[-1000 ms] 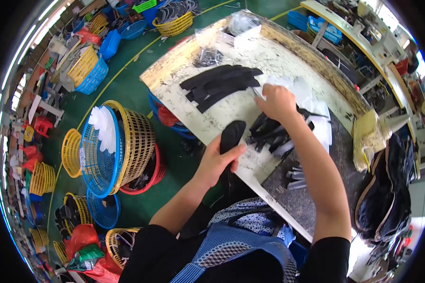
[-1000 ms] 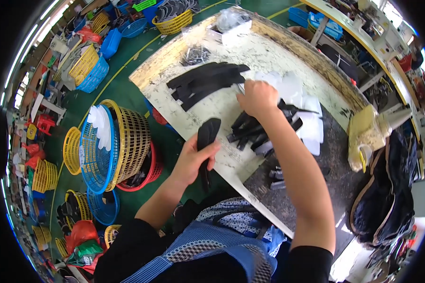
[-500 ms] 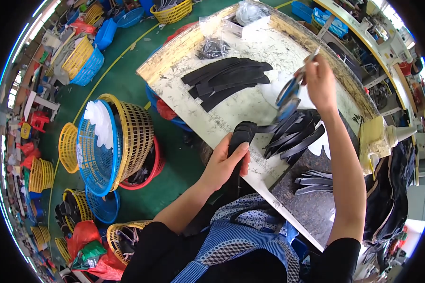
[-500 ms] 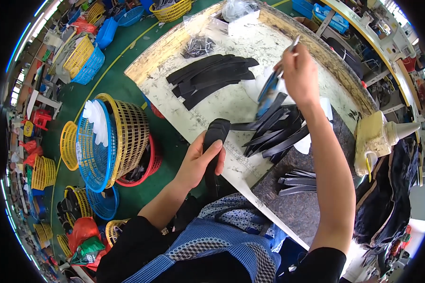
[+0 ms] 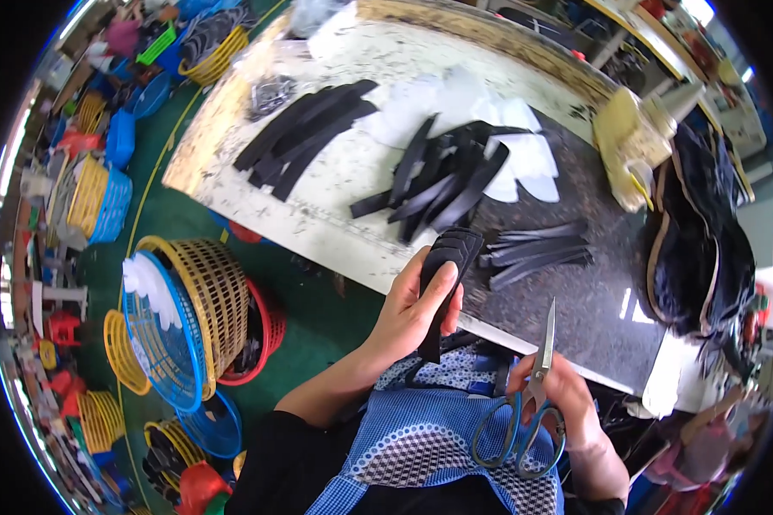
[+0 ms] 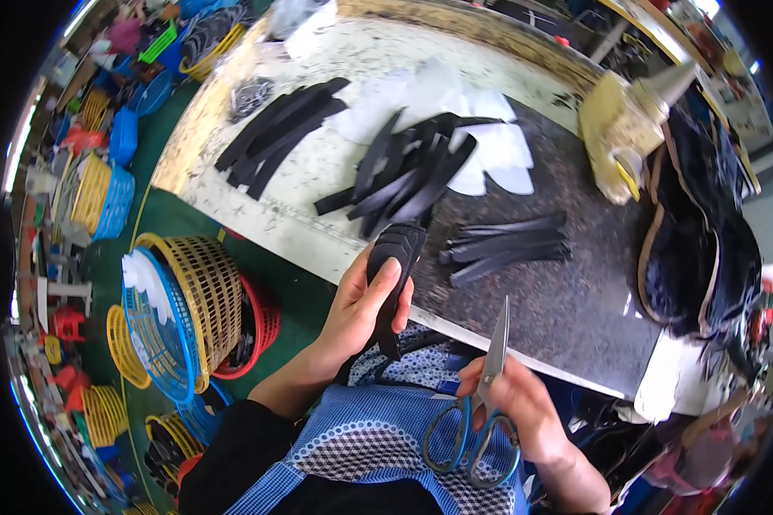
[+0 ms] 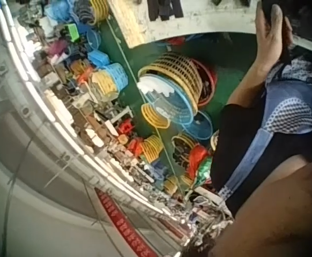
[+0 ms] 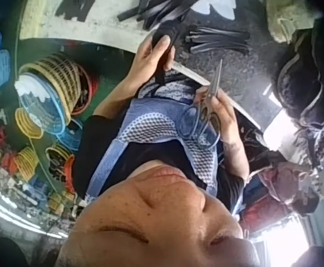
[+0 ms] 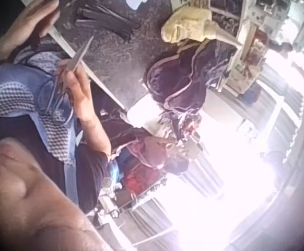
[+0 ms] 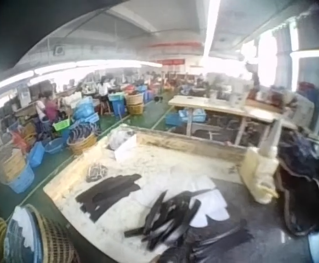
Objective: Apply adhesive to shoe component strips and trim/assemble them at a workbench.
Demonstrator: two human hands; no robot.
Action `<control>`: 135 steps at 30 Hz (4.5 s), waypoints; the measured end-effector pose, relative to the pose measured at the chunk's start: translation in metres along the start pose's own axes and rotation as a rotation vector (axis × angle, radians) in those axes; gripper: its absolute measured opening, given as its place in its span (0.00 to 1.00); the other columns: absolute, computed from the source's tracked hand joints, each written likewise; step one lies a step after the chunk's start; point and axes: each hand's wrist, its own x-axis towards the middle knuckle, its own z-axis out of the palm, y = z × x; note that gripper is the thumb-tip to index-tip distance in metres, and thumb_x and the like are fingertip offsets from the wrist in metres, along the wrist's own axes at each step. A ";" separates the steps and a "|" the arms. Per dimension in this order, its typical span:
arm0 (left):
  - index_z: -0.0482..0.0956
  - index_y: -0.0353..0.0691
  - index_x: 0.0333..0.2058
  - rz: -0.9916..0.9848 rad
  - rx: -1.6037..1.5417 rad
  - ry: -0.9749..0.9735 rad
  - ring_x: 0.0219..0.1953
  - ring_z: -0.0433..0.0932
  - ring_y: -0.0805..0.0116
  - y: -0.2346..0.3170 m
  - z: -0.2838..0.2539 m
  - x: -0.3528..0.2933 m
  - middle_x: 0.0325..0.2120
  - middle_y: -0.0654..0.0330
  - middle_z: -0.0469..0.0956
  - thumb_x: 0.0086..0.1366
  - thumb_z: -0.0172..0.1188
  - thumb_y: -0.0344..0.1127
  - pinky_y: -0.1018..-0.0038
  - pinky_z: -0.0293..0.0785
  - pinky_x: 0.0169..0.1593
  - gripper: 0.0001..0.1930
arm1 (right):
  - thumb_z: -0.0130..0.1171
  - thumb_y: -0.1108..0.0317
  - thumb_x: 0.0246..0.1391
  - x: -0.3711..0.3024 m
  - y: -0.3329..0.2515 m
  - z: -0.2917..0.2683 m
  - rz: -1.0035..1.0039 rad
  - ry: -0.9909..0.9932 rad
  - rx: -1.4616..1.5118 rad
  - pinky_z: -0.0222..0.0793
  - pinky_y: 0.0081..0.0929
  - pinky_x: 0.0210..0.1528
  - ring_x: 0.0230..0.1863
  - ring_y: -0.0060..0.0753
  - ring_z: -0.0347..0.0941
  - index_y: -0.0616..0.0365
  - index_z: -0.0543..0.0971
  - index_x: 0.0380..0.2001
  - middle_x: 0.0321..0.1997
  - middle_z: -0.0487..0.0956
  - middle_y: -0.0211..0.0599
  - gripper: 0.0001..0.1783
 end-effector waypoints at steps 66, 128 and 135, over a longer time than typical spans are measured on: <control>0.68 0.35 0.55 -0.395 0.487 -0.731 0.36 0.73 0.79 -0.103 0.169 -0.025 0.40 0.55 0.82 0.78 0.46 0.45 0.81 0.72 0.44 0.19 | 0.74 0.61 0.50 -0.072 0.228 -0.034 -0.397 0.885 0.451 0.62 0.19 0.32 0.29 0.15 0.66 0.55 0.62 0.42 0.27 0.69 0.26 0.29; 0.74 0.42 0.41 0.033 0.471 0.174 0.22 0.68 0.82 0.060 -0.030 0.042 0.25 0.67 0.75 0.75 0.54 0.41 0.84 0.63 0.26 0.09 | 0.72 0.75 0.37 -0.007 -0.008 -0.137 -0.689 0.827 -1.466 0.73 0.40 0.53 0.52 0.49 0.76 0.62 0.80 0.43 0.48 0.80 0.45 0.24; 0.75 0.36 0.45 0.014 0.425 0.102 0.24 0.68 0.81 0.070 -0.032 0.057 0.27 0.64 0.77 0.75 0.55 0.41 0.82 0.66 0.31 0.12 | 0.67 0.77 0.35 0.129 -0.073 -0.103 -0.841 0.111 -1.682 0.67 0.38 0.61 0.57 0.45 0.71 0.61 0.74 0.51 0.50 0.74 0.42 0.33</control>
